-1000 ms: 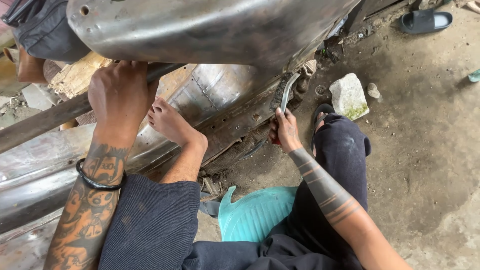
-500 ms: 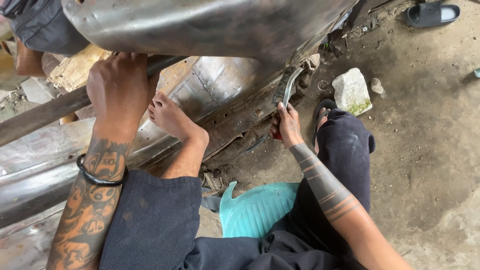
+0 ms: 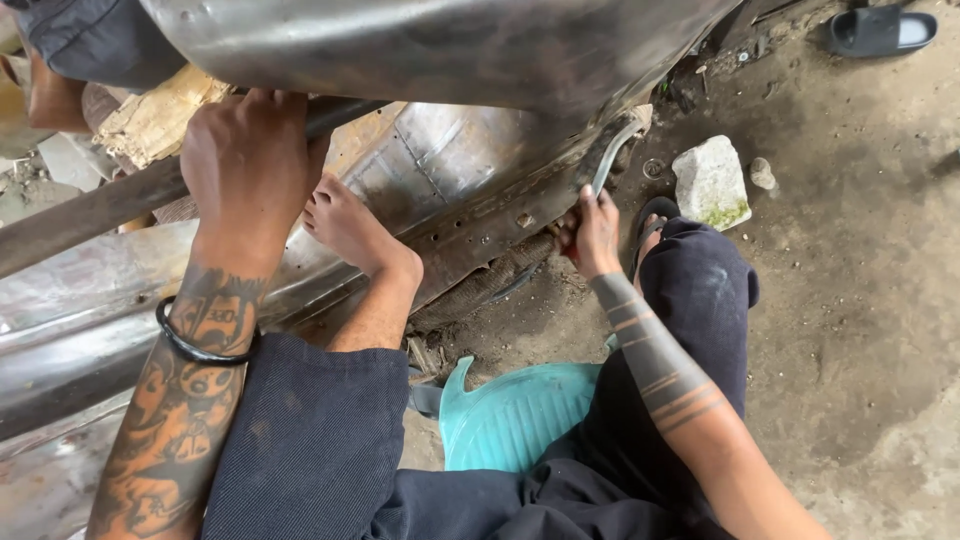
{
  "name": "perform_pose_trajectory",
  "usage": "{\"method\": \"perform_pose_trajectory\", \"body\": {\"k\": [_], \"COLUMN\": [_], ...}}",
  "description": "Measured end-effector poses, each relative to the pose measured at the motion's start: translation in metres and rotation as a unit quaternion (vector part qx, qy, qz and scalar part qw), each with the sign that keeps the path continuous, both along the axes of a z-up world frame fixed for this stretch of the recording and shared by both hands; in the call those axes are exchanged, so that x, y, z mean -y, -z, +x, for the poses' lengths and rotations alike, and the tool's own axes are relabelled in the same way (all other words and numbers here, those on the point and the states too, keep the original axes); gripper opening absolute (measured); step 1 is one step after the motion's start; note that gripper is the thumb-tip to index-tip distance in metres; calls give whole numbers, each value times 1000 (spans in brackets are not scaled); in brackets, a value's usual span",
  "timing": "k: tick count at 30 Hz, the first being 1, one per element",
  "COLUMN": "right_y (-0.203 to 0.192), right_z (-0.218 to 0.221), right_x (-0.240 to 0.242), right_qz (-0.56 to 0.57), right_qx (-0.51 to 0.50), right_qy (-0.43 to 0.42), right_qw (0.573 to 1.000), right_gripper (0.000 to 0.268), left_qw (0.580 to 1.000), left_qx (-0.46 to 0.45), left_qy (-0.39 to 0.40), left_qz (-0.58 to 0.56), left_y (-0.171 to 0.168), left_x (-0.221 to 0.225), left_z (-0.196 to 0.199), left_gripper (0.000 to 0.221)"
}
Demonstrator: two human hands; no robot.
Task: Scraping and brushing a motorcycle frame to remove rust or old paint.
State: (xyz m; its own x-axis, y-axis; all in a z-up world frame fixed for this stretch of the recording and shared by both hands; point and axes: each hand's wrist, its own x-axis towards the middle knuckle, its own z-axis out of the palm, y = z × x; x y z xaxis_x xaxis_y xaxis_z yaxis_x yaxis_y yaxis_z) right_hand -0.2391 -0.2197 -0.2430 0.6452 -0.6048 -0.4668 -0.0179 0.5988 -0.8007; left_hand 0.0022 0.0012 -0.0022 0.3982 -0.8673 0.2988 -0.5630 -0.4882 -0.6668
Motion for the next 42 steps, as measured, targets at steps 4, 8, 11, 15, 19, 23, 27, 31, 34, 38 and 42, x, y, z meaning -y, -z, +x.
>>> {"method": "perform_pose_trajectory", "body": {"k": [4,8,11,15,19,23,27,31,34,38,42], "right_y": [5,9,1,8,21,20,-6,-1,1,12,8], "right_z": [0,-2,8,1,1,4,10,4,8,15,11], "right_x": [-13,-18,-6,-21,-24,-24,-7,-23,-25,-12,-44], "right_qz": [-34,3,34,-35,-25,21,75,-1,14,24,37], "right_qx": [-11,-9,-12,-17,10,30,-37,-18,-13,9,46], "right_qy": [22,-8,58,1,0,20,47,22,15,56,15], "right_qw": [999,1000,998,999,1000,999,995,1000,1000,998,998], "right_gripper": [24,22,21,25,22,21,21,22,22,21,26], "left_qw": [1000,1000,1000,1000,1000,1000,1000,999,999,999,1000], "left_qx": [2,-14,15,-1,-9,-6,-1,-1,5,17,3], "left_qy": [6,-3,11,0,7,10,3,25,21,25,15], "left_qz": [-4,-3,-1,-2,-2,-7,-11,-40,-35,-33,-23], "left_y": [-1,-2,1,-1,-1,1,-1,0,1,4,4], "left_x": [-1,0,-2,-1,-1,-3,0,0,0,-1,-2], "left_z": [-2,-2,1,0,0,2,-1,0,0,5,3], "left_gripper": [32,35,30,28,31,30,38,32,36,37,37]}}
